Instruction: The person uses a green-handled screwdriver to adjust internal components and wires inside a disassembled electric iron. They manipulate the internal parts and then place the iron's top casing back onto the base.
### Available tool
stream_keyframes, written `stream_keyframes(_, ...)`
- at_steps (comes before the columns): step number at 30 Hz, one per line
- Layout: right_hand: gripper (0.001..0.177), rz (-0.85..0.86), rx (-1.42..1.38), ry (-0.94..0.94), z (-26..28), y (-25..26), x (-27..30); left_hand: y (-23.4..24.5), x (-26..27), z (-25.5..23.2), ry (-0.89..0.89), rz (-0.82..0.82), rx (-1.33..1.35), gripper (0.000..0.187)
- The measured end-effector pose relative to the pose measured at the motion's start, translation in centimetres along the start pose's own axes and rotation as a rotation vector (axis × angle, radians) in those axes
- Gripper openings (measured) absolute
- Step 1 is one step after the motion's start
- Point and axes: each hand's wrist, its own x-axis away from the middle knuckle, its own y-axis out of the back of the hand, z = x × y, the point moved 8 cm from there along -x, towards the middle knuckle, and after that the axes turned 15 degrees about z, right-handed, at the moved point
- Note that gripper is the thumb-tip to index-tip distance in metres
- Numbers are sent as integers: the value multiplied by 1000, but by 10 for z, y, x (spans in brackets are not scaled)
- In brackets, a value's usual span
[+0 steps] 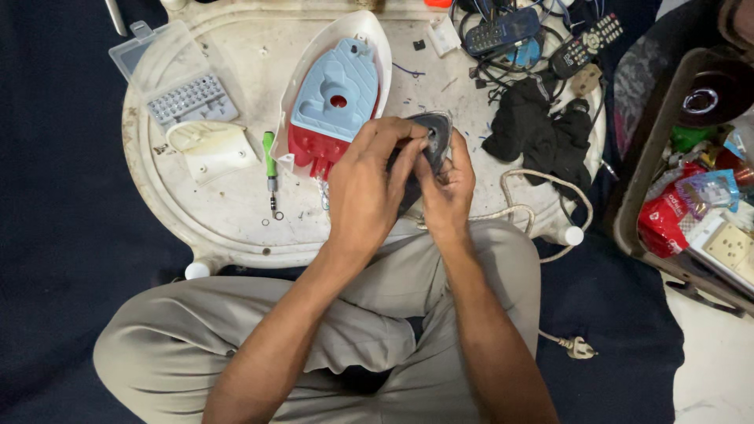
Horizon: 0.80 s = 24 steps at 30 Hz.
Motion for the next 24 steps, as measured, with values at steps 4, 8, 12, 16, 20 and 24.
stream_keyframes(4, 56, 15, 25, -9, 1, -2, -3, 2, 1, -4, -13, -33, -50, 15)
stream_keyframes(8, 61, 14, 67, -30, -1, -4, -6, 1, 2, -11, -2, -46, -231, 15)
stream_keyframes(12, 59, 39, 104, -31, 2, -9, -9, 7, 2, -8, -2, -60, -144, 14)
stream_keyframes(16, 57, 46, 155, -63, 6, -14, -11, 12, 3, -2, 58, -116, -48, 12)
stream_keyframes(20, 58, 48, 149, -67, 8, -18, -14, 16, 2, 0, 40, -135, -13, 11)
stream_keyframes(24, 58, 62, 168, -70, 8, -20, -15, 14, -3, 15, 147, -83, 131, 12)
